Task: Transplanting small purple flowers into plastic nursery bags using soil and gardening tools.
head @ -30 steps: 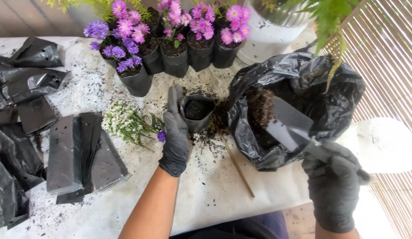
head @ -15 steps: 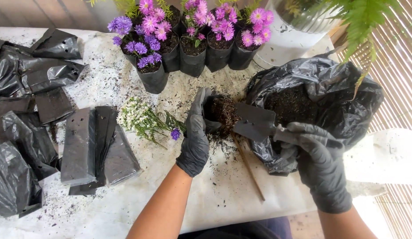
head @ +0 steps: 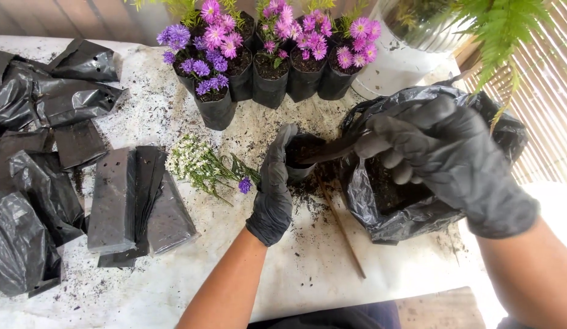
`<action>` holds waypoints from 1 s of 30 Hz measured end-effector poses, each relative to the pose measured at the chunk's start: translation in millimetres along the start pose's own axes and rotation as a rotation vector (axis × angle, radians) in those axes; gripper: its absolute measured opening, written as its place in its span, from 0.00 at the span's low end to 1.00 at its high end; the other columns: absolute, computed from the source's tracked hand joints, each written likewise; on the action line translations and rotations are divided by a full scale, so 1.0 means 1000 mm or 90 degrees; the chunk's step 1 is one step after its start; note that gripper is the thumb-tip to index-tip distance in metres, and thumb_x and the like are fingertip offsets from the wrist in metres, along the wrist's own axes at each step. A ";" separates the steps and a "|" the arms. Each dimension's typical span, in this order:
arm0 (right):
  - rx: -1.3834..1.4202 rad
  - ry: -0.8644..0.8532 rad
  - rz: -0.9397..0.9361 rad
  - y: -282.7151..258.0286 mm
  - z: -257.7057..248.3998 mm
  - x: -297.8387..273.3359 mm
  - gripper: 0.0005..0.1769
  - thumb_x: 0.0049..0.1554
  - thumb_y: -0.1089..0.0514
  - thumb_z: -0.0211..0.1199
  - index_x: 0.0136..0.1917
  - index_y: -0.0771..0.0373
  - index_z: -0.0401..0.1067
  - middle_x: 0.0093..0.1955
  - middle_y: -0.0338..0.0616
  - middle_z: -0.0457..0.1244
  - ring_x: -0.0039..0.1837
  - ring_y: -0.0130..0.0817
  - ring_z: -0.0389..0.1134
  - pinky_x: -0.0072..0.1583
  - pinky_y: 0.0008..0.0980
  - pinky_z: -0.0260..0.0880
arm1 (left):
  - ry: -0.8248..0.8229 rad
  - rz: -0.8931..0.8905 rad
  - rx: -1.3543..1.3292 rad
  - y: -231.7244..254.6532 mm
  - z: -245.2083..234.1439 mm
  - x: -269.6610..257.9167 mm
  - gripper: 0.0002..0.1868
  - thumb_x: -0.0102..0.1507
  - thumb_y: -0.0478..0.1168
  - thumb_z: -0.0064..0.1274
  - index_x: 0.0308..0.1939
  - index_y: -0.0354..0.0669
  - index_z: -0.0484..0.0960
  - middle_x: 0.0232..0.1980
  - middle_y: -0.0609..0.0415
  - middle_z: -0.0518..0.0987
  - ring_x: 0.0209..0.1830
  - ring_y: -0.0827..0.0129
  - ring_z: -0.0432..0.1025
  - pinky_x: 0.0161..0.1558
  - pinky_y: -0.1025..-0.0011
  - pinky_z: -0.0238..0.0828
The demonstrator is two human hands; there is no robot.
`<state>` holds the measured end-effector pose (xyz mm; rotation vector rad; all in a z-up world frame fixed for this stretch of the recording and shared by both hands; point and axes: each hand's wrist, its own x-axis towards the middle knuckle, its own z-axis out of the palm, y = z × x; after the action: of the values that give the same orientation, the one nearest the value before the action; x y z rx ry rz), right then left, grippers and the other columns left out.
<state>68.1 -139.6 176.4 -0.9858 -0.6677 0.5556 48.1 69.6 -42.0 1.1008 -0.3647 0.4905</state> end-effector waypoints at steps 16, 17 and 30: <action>-0.601 0.612 -0.013 0.031 -0.006 -0.204 0.11 0.69 0.58 0.57 0.62 0.60 0.75 0.46 0.42 0.71 0.38 0.23 0.71 0.44 0.14 0.73 | 0.061 -0.014 0.057 0.001 0.003 0.005 0.49 0.68 0.80 0.35 0.75 0.43 0.65 0.78 0.38 0.63 0.81 0.44 0.57 0.78 0.45 0.62; -0.569 0.617 0.003 0.038 -0.013 -0.222 0.13 0.67 0.56 0.57 0.62 0.62 0.75 0.50 0.46 0.72 0.43 0.29 0.74 0.52 0.21 0.76 | 0.056 -0.035 0.082 0.006 0.005 0.003 0.50 0.68 0.80 0.34 0.76 0.43 0.63 0.79 0.38 0.60 0.82 0.41 0.55 0.76 0.43 0.66; -0.456 0.834 0.045 0.095 -0.007 -0.216 0.11 0.63 0.72 0.54 0.56 0.76 0.74 0.48 0.66 0.70 0.39 0.47 0.71 0.45 0.37 0.75 | 0.019 -0.058 0.066 0.010 0.004 -0.001 0.42 0.72 0.72 0.32 0.78 0.47 0.61 0.81 0.42 0.59 0.82 0.51 0.58 0.52 0.62 0.86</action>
<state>-84.2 -250.9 34.4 -1.7505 0.4037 -0.3684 41.2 69.4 -33.3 1.2039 -0.2639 0.4476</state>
